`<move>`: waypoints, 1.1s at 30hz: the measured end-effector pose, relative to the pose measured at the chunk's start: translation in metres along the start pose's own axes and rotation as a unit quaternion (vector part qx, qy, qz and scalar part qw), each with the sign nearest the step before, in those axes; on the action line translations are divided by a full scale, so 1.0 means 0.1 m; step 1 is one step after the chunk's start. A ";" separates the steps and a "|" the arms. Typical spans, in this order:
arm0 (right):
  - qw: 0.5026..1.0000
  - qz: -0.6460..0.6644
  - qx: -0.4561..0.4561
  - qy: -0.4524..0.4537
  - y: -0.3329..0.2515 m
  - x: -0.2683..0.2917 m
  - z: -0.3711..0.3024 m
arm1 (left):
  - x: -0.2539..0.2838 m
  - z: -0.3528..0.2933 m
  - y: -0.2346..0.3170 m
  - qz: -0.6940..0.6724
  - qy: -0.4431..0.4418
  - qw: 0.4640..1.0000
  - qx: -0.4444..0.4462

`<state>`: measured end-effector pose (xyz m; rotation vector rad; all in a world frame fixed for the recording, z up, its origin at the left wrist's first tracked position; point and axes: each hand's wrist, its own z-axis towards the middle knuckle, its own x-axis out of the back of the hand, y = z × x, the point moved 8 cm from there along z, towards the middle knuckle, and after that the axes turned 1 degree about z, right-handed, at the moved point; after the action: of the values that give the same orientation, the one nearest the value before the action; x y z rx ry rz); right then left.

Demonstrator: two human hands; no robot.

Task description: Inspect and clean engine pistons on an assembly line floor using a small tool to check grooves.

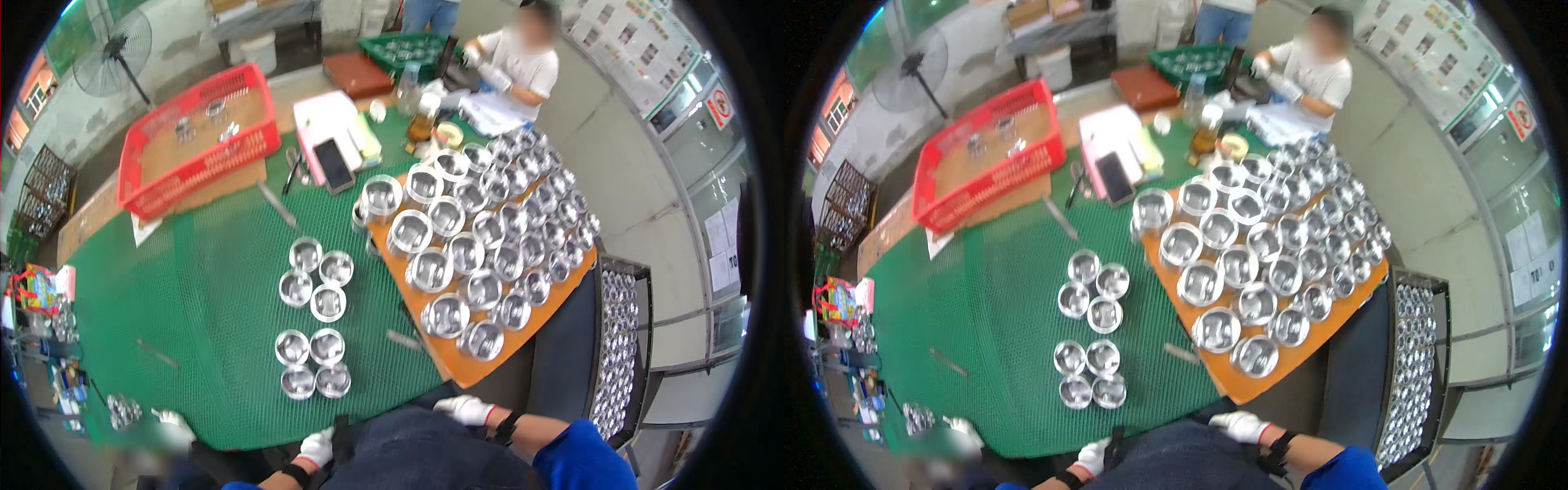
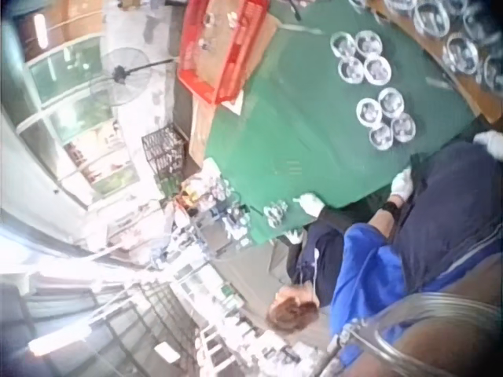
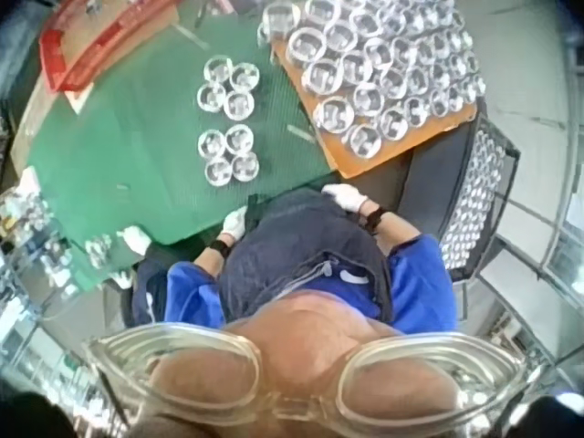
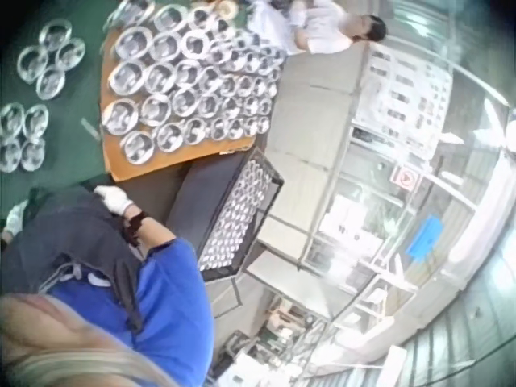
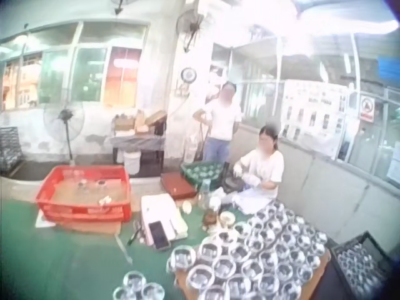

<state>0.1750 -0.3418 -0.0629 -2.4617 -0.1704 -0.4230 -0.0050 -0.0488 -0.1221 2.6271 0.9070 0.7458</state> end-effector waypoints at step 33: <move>0.983 -0.048 0.132 0.118 1.27 -0.62 0.87 | -2.56 0.82 -1.49 -0.665 0.313 0.677 0.050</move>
<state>0.1679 -0.3913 -0.2216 -2.1313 -0.2296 -0.6836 -0.2065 -0.1024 -0.3484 0.9680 2.5378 1.0355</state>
